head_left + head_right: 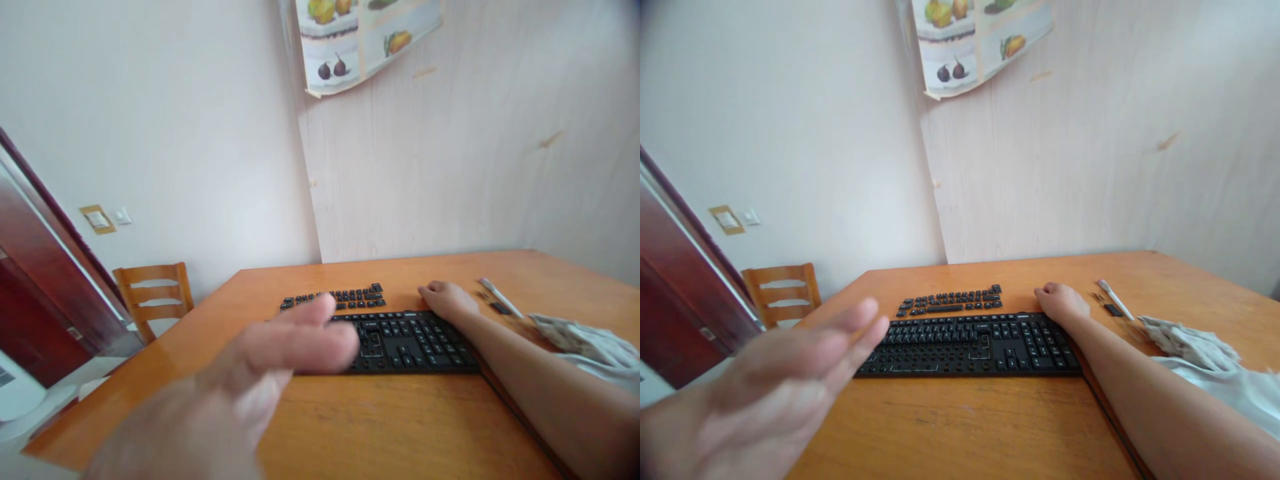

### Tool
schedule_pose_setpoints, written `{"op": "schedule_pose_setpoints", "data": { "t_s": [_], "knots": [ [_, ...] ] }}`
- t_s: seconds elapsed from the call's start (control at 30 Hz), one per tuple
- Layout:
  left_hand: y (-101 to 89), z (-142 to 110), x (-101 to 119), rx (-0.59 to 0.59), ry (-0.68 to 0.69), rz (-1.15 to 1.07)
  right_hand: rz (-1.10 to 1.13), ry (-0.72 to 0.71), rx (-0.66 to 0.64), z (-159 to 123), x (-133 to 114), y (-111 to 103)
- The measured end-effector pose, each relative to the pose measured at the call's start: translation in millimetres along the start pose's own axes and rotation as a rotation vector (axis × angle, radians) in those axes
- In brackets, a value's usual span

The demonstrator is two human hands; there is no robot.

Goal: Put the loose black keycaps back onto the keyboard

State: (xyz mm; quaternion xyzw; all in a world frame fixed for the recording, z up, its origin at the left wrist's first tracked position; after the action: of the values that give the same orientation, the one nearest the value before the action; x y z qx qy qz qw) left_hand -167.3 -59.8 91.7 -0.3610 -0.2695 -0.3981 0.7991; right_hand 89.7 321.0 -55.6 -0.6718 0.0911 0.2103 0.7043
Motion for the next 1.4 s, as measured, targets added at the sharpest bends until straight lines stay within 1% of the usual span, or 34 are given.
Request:
{"op": "schedule_pose_setpoints", "data": {
  "t_s": [0.03, 0.07, 0.1, 0.13, 0.17, 0.2, 0.27, 0.3, 0.37, 0.4, 0.47, 0.53, 0.67, 0.73, 0.83, 0.93, 1.03, 1.13, 1.27, 1.4],
  "knots": [
    [-1.5, 12, -1, 0.038, -0.061, -0.056, 0.003, 0.004, 0.001, 0, 1, -1],
    [-7.9, 25, -1, 0.108, -0.088, -0.134, 0.012, 0.008, 0.002, 1, 2, -1],
    [-20.7, 38, -3, 0.223, -0.090, -0.230, 0.027, 0.010, 0.004, 1, 3, -2],
    [-31.7, 49, -13, 0.304, -0.121, -0.315, 0.052, 0.011, 0.006, 3, 5, -2],
    [-44.3, 59, -31, 0.387, -0.167, -0.374, 0.085, 0.012, 0.009, 5, 8, -1],
    [-58.6, 65, -53, 0.475, -0.222, -0.395, 0.120, 0.015, 0.015, 7, 11, 0],
    [-89.2, 66, -104, 0.648, -0.325, -0.383, 0.197, 0.018, 0.031, 13, 19, 3],
    [-102.0, 63, -130, 0.708, -0.380, -0.367, 0.234, 0.020, 0.045, 16, 24, 5],
    [-123.8, 52, -171, 0.797, -0.458, -0.292, 0.330, 0.009, 0.068, 23, 30, 10],
    [-131.5, 45, -187, 0.826, -0.486, -0.249, 0.380, 0.011, 0.063, 26, 33, 14],
    [-141.4, 32, -209, 0.867, -0.516, -0.166, 0.473, 0.018, 0.037, 28, 36, 20],
    [-143.1, 22, -226, 0.860, -0.527, -0.121, 0.507, 0.014, 0.007, 28, 35, 21],
    [-135.9, 21, -245, 0.704, -0.500, -0.026, 0.467, -0.018, -0.064, 21, 23, 14],
    [-135.1, 21, -251, 0.668, -0.506, 0.004, 0.415, -0.043, -0.080, 20, 14, 8],
    [-133.5, 23, -254, 0.633, -0.523, 0.046, 0.315, -0.120, -0.060, 25, -9, -2],
    [-127.4, 28, -251, 0.570, -0.518, 0.121, 0.216, -0.259, -0.065, 33, -44, -6],
    [-122.4, 31, -247, 0.515, -0.524, 0.208, 0.122, -0.399, -0.121, 40, -79, 1],
    [-120.0, 33, -247, 0.476, -0.530, 0.252, 0.024, -0.486, -0.172, 45, -103, 10],
    [-118.9, 33, -247, 0.441, -0.538, 0.283, -0.081, -0.549, -0.218, 46, -120, 22],
    [-117.4, 34, -245, 0.419, -0.545, 0.332, -0.152, -0.593, -0.247, 47, -130, 34]
  ]
}}
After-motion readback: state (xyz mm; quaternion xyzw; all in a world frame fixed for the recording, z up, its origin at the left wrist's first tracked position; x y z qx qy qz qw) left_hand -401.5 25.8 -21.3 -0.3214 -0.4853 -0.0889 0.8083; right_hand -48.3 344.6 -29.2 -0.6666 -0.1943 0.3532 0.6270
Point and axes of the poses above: each hand's wrist, its own z-axis towards the middle knuckle, its own y-axis out of the palm, x = y × z, the point moved 10 cm from there along z, towards the middle knuckle, and after that the axes turned 2 degrees about x, right-handed, at the moved point
